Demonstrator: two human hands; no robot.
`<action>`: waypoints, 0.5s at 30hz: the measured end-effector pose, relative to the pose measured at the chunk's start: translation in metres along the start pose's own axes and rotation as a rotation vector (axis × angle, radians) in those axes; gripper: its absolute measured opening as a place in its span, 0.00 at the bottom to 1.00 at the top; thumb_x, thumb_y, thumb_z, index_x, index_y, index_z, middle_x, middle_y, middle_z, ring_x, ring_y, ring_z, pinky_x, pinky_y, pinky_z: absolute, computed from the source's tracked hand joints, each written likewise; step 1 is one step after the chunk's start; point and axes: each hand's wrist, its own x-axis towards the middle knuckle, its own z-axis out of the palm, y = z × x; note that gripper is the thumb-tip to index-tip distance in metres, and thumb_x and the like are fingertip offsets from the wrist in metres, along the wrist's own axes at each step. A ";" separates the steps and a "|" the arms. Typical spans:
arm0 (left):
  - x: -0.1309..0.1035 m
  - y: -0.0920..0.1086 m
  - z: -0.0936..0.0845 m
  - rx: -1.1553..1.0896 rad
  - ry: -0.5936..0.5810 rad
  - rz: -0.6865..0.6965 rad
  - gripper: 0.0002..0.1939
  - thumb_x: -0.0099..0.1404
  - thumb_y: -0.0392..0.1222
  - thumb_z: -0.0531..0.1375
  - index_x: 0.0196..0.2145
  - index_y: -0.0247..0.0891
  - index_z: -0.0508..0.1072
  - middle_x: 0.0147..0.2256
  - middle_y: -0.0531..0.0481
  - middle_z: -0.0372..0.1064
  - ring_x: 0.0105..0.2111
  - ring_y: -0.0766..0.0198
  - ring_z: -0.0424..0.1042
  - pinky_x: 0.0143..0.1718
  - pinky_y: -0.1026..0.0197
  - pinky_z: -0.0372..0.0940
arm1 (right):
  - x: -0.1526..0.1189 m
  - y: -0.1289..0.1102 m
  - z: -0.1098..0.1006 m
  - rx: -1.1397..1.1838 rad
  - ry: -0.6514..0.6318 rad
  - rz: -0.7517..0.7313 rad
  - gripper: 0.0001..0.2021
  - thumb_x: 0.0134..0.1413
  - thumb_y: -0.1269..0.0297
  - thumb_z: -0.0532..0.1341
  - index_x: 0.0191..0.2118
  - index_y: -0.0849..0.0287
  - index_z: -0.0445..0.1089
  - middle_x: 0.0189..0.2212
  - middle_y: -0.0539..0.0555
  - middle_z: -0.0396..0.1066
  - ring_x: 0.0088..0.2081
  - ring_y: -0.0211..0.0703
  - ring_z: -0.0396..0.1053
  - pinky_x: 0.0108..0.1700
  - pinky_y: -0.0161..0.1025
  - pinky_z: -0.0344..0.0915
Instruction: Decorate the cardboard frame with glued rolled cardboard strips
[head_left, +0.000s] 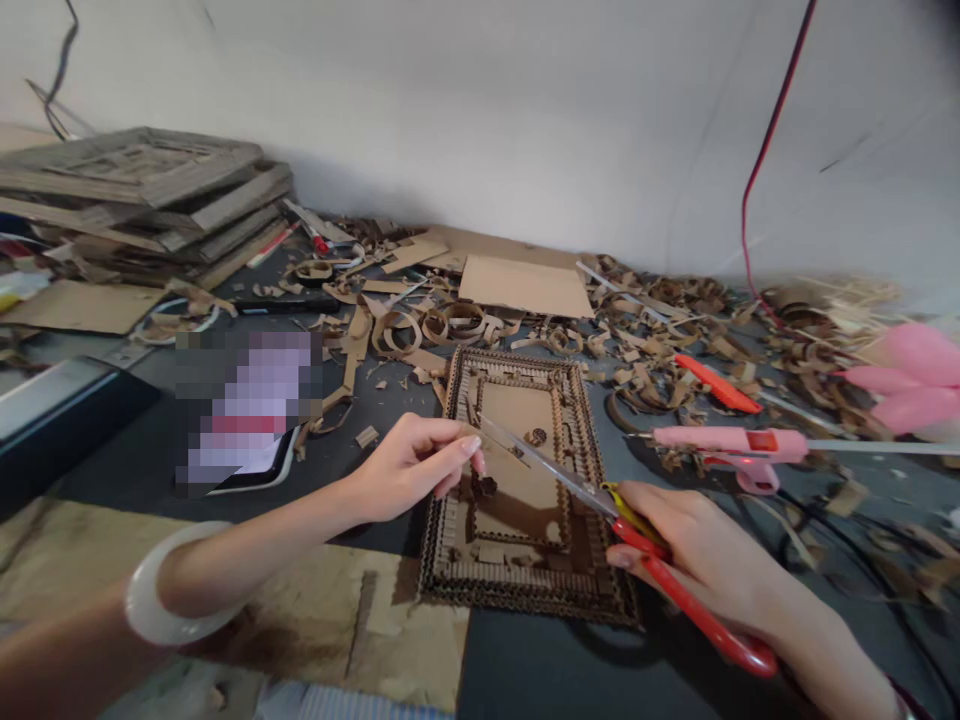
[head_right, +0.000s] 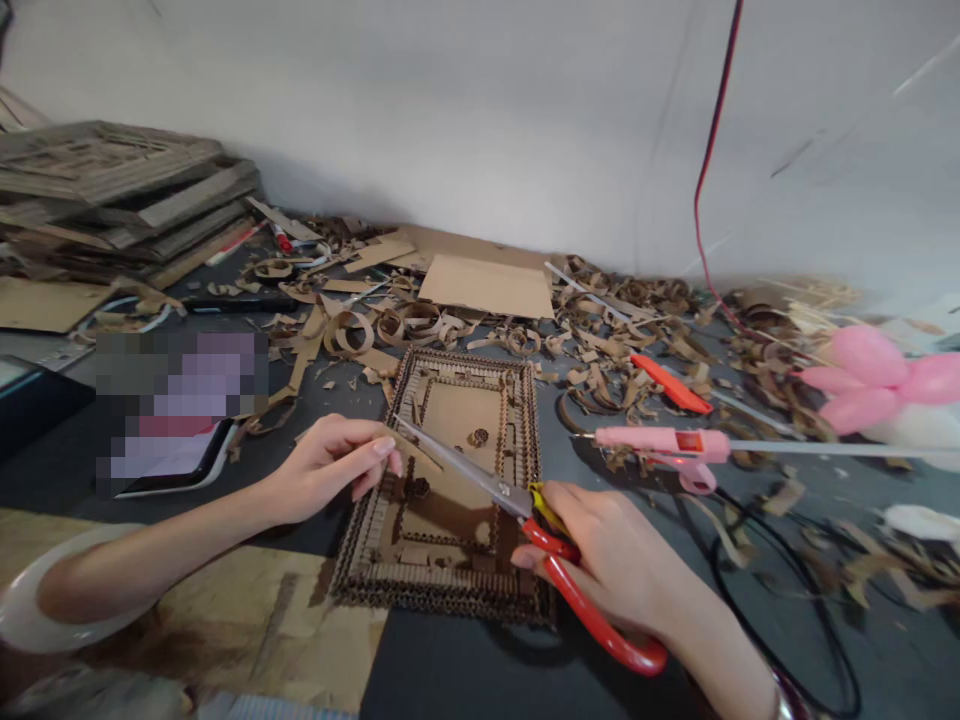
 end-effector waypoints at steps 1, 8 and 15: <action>0.000 -0.001 -0.002 0.000 0.041 0.011 0.16 0.63 0.42 0.50 0.23 0.33 0.68 0.12 0.58 0.55 0.13 0.73 0.55 0.17 0.69 0.52 | 0.000 0.003 0.000 -0.013 0.039 0.001 0.19 0.57 0.46 0.46 0.26 0.56 0.55 0.20 0.51 0.64 0.20 0.39 0.61 0.23 0.34 0.55; 0.015 -0.011 -0.014 -0.197 0.608 -0.007 0.16 0.62 0.45 0.51 0.21 0.35 0.64 0.15 0.56 0.57 0.15 0.73 0.56 0.17 0.70 0.50 | 0.004 0.017 -0.002 -0.198 0.297 0.062 0.21 0.56 0.44 0.45 0.26 0.56 0.57 0.19 0.52 0.65 0.19 0.42 0.64 0.22 0.36 0.57; 0.022 -0.014 -0.015 -0.119 0.432 -0.199 0.15 0.54 0.47 0.61 0.36 0.34 0.67 0.21 0.55 0.64 0.20 0.71 0.62 0.20 0.70 0.55 | 0.006 0.015 -0.002 -0.267 0.377 0.025 0.20 0.58 0.47 0.45 0.24 0.56 0.58 0.16 0.51 0.65 0.17 0.41 0.64 0.20 0.35 0.55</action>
